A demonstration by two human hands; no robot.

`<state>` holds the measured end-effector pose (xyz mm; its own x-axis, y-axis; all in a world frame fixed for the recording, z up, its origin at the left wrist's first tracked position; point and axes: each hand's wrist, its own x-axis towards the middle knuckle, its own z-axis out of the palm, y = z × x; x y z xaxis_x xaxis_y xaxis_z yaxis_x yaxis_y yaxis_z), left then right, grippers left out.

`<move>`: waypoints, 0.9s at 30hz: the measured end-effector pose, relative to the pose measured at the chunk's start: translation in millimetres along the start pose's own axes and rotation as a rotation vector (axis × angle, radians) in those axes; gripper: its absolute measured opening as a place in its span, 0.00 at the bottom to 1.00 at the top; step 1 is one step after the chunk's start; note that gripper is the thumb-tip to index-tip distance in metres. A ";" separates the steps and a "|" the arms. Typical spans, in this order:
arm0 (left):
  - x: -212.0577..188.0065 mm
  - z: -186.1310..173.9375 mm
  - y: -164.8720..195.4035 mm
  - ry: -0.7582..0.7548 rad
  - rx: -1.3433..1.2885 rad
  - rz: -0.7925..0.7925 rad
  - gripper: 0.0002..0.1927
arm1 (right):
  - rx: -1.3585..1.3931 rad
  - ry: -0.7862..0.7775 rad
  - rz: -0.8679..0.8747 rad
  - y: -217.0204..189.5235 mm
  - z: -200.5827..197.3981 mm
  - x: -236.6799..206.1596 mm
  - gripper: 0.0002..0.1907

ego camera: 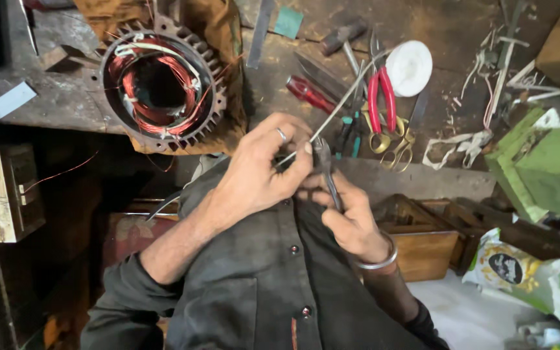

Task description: The person works at a cluttered workbench on an electric motor stator with copper windings. They cut wire with pliers and scissors, then tie and tighten a white cord around the coil ends to bind the windings, threading and pulling the cord by hand and with pliers.

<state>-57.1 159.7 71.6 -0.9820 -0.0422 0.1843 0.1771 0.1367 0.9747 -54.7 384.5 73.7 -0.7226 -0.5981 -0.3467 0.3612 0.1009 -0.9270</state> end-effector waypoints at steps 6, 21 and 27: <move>3.8 -1.8 7.2 -0.042 -0.024 -0.064 0.04 | -0.254 0.010 -0.162 -17.4 -1.0 3.4 0.26; 13.3 21.7 2.4 -0.130 0.014 -0.018 0.05 | -0.420 0.224 -0.219 3.7 -14.3 -0.5 0.10; 16.3 46.8 -14.6 -0.107 -0.010 -0.365 0.03 | -0.405 0.235 -0.287 37.4 -38.0 11.1 0.05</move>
<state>-78.9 203.3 54.5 -0.9818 0.0177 -0.1893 -0.1858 0.1223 0.9750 -71.6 411.9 29.8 -0.8876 -0.4577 -0.0508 -0.0927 0.2858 -0.9538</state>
